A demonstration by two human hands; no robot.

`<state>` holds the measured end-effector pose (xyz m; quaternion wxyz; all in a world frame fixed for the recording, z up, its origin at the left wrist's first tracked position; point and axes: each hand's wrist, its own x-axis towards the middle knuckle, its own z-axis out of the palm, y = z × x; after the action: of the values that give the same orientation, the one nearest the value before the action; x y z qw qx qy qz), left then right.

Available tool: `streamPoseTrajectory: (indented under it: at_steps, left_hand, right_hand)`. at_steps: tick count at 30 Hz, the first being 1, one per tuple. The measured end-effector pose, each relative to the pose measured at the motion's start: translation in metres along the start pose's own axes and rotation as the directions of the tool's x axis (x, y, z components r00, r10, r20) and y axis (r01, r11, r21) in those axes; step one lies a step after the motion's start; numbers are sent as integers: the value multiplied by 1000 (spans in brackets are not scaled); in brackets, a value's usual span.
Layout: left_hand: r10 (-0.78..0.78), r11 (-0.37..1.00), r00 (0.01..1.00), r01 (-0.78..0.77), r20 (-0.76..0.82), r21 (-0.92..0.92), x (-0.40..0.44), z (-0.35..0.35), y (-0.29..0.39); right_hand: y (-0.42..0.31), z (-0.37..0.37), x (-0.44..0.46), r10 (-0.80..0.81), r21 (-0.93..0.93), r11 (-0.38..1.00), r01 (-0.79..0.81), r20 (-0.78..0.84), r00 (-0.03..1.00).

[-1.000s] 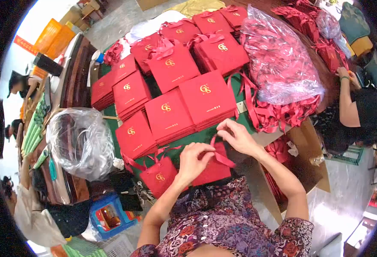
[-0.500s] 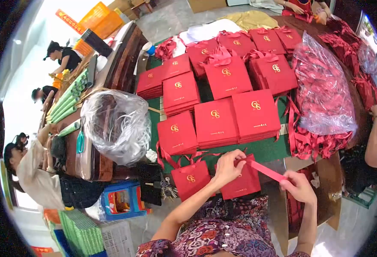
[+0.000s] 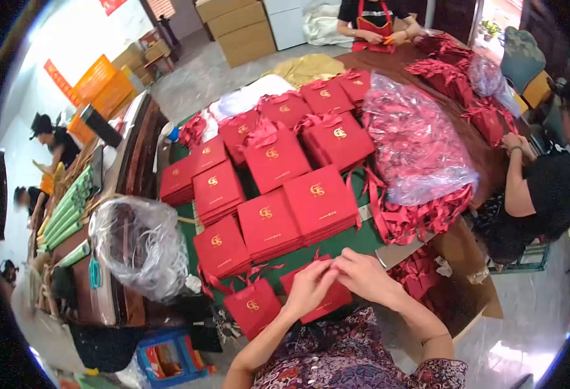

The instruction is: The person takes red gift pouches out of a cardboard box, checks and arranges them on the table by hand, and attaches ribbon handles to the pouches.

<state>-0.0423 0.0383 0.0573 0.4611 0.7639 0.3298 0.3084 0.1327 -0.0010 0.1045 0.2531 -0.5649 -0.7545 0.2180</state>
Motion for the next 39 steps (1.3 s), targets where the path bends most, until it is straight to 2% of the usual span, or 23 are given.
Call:
streamPoseTrajectory:
  at_steps: [2,3,5,7,10,11,13,14,15,18,20,21,22,23,25,28,32,34,37,39]
  left_hand:
    - [-69,997,981,63,-183,-38,-1,1,-6]
    - [-101,992,977,84,-187,-94,-2,-1,-9]
    - [-223,956,966,191,-129,-224,-7,1,-25]
    - [-238,944,964,201,-116,-263,-13,8,-31]
    - [-299,914,952,264,-71,-308,-16,14,-32]
    - [-340,897,940,312,-38,-314,-22,14,-33]
    - [-53,988,975,21,-214,-150,-23,7,-35]
    - [101,995,957,-94,-270,36,-21,-6,-30]
    - [-188,981,950,168,-251,-96,-26,-21,-9]
    - [-166,947,944,233,-285,221,-38,-48,-32]
    - [-79,859,974,175,-213,481,-43,-56,-46]
    - [-88,857,974,181,-210,482,-46,-54,-48]
    - [-100,831,981,175,-167,528,-47,-52,-49]
    - [-116,803,986,166,-123,572,-47,-49,-49]
    - [-138,807,984,180,-117,562,-48,-44,-55]
    - [-155,808,976,214,-152,549,-46,-41,-56]
    - [-165,823,975,220,-150,524,-43,-47,-55]
    - [-266,880,958,288,-113,378,-43,-50,-58]
    - [-220,920,967,250,-128,303,-41,-57,-57]
    - [-246,924,962,269,-115,273,-40,-60,-56]
  right_hand:
    - [4,3,0,86,66,994,-83,-44,995]
    - [6,3,1,95,55,994,-92,-57,994]
    - [8,5,2,99,257,964,-67,-112,989]
    - [6,16,4,120,268,961,-69,-177,977]
    - [5,39,5,268,675,734,-77,-184,946]
    - [6,46,2,278,686,722,-93,-164,946]
    - [6,54,3,394,904,421,-81,-102,914]
    - [2,48,2,419,894,421,-155,-40,907]
    - [1,45,0,420,891,423,-168,-28,907]
    - [-1,37,-3,399,909,389,-146,-24,917]
    - [-2,32,-3,440,692,533,-487,265,858]
    - [0,42,-4,441,694,525,-492,273,855]
    - [5,59,-3,312,562,769,-304,85,946]
    - [8,75,-3,127,359,928,-95,-67,990]
    - [10,103,-2,178,356,924,-142,-71,981]
    - [10,127,-1,209,285,946,-156,-167,964]
    - [1,128,5,220,255,951,-174,-161,962]
    - [-1,127,7,234,236,951,-200,-125,964]
    - [-4,125,9,205,253,953,-168,-128,970]
    - [-7,125,11,191,256,954,-153,-130,973]
